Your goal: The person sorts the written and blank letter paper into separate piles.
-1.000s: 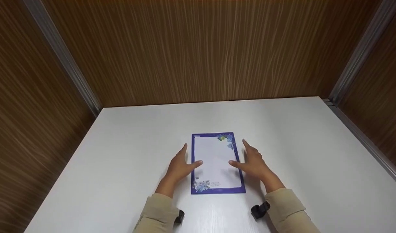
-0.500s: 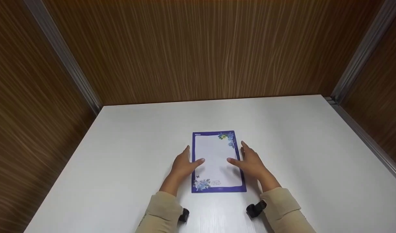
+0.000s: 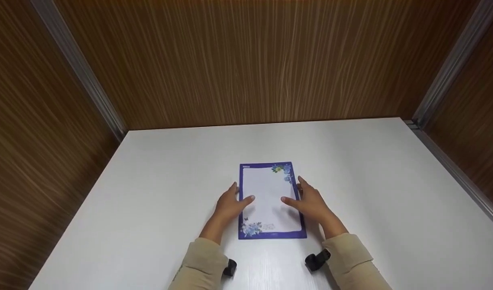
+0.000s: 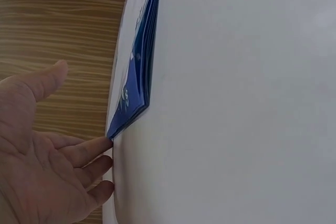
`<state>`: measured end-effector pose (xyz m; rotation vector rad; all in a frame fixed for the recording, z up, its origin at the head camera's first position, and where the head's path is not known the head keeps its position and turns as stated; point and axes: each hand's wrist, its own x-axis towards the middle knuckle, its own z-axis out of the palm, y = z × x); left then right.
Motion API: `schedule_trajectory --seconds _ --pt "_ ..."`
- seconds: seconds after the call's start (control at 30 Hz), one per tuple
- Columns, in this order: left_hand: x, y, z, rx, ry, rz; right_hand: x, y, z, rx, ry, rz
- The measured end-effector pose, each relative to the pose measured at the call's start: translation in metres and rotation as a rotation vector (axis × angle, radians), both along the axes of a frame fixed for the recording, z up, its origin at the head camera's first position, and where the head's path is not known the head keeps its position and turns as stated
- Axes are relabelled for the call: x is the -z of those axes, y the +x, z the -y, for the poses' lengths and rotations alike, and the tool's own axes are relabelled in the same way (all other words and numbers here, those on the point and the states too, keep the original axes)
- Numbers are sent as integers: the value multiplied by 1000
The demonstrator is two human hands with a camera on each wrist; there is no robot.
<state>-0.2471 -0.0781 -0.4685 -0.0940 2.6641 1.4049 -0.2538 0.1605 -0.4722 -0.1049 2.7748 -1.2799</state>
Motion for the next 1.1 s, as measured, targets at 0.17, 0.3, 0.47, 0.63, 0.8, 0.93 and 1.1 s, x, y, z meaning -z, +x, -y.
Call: schedule_trajectory --seconds 0.17,0.3,0.47,0.63,0.8,0.93,1.1 --pt "1 1 1 -2 6 -2 -1 2 -1 -1 -2 5" --pt "-1 1 1 3 14 -5 -2 4 -3 -4 -10 20" --pt "-4 0 2 28 13 -37 -3 5 -4 -9 -53 17" --pt "-4 0 3 21 41 -93 -2 5 -5 2 -106 1" --pt "-5 0 4 15 157 -150 -2 3 -6 65 -180 -40" --pt "-5 -2 4 3 279 -146 -2 2 -5 112 -239 -78" --pt "-3 -5 2 -51 333 -133 -1 1 -4 133 -314 -82"
